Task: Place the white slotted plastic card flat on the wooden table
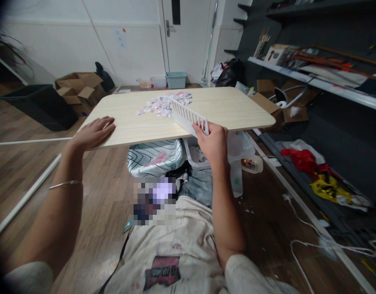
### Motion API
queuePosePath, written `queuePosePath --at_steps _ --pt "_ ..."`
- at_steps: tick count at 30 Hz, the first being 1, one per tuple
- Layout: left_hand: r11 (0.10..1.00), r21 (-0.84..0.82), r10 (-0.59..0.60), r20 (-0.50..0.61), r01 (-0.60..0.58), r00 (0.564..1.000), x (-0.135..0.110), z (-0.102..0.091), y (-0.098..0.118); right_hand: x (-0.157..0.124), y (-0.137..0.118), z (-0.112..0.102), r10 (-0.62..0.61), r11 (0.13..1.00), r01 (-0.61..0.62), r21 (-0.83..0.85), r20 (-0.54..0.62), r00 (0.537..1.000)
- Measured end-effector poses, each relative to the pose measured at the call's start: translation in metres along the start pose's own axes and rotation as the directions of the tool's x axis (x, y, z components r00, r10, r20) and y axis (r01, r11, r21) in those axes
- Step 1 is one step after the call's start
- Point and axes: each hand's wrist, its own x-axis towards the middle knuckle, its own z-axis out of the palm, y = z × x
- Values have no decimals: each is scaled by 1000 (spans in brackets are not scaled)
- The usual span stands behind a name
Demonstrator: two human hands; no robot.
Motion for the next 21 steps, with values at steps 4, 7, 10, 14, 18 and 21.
queuePosePath --at_steps 4,7,10,14,18,21 --pt "993 -74 -86 31 88 996 0 0 4 0 -1 -2 28 994 -27 -109 2 1000" --pt "992 -99 -70 54 75 996 1 -2 5 1 2 -3 49 983 -47 -179 10 999" --pt "987 -147 -59 31 63 998 4 -1 1 1 6 -1 55 975 -50 -216 17 998" --pt "987 -144 -72 39 77 997 2 -2 3 -2 11 6 61 973 -57 -223 11 998" --pt "994 -36 -103 99 107 990 -4 -9 15 -4 15 11 45 979 -40 -202 21 999" --pt "992 -31 -118 119 122 986 -7 -15 23 -4 17 12 35 985 -30 -170 30 999"
